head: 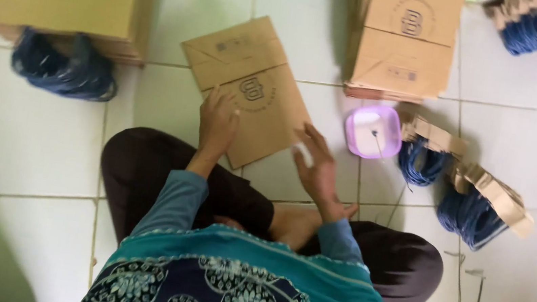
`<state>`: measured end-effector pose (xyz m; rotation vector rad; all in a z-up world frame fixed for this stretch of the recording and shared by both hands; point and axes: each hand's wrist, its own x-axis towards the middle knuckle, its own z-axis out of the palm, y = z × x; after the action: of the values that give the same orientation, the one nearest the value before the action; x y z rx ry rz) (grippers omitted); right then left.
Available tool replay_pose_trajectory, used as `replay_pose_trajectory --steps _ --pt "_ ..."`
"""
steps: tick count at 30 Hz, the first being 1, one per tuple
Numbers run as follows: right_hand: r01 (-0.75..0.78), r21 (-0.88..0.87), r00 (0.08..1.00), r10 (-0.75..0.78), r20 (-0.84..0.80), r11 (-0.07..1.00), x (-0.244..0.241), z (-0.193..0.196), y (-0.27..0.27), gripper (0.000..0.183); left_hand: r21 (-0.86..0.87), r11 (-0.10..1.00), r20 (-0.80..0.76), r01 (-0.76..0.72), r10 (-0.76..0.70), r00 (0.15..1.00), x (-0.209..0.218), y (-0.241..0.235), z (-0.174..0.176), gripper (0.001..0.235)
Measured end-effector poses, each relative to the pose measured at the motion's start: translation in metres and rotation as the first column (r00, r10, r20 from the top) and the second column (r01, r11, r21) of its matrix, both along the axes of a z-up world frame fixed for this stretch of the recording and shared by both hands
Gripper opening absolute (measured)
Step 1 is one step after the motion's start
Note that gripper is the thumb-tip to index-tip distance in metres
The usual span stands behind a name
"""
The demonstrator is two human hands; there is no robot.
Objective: The person sits on the floor and assembles paper bags by inserting blue rope handles into the bag's side slots. They use a small stick to apply adhesive from a purple container to secure the handles in place. The person folds the bag flaps and presses them down to complete the assembly.
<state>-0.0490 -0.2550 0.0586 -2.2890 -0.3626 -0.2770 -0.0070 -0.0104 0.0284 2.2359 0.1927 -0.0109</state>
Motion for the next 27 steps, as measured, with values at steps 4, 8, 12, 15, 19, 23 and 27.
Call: replay_pose_trajectory --steps 4,8,12,15,19,23,27 --pt "0.254 0.132 0.954 -0.271 0.126 0.958 0.003 0.018 -0.116 0.032 -0.125 0.991 0.097 0.047 -0.035 0.995 0.009 -0.07 0.005 0.037" --pt "0.676 0.254 0.695 -0.713 0.092 0.692 0.011 -0.046 -0.263 0.023 -0.128 0.952 0.388 0.277 -0.209 0.898 0.03 -0.185 -0.003 0.037" --pt "0.946 0.173 0.287 -0.957 -0.047 0.275 0.017 -0.194 -0.404 0.026 0.068 0.869 0.518 0.49 -0.451 0.727 0.062 -0.321 -0.004 0.05" --pt "0.983 0.098 0.164 -0.978 -0.126 0.152 0.031 -0.186 -0.384 0.045 0.221 0.764 0.303 0.606 -0.645 0.702 0.095 -0.396 -0.04 0.056" --pt "0.998 -0.038 0.044 -0.989 -0.143 0.05 0.049 -0.195 -0.39 0.042 0.394 0.654 0.102 0.646 -0.73 0.676 0.127 -0.461 -0.067 0.068" --pt "0.999 -0.054 -0.018 -0.981 -0.191 -0.007 0.055 -0.179 -0.373 0.032 0.476 0.582 -0.011 0.659 -0.746 0.666 0.156 -0.495 -0.091 0.064" --pt "0.992 -0.109 -0.08 -0.971 -0.227 -0.056 0.061 -0.166 -0.362 0.021 0.585 0.559 -0.026 0.587 -0.71 0.703 0.169 -0.511 -0.103 0.032"
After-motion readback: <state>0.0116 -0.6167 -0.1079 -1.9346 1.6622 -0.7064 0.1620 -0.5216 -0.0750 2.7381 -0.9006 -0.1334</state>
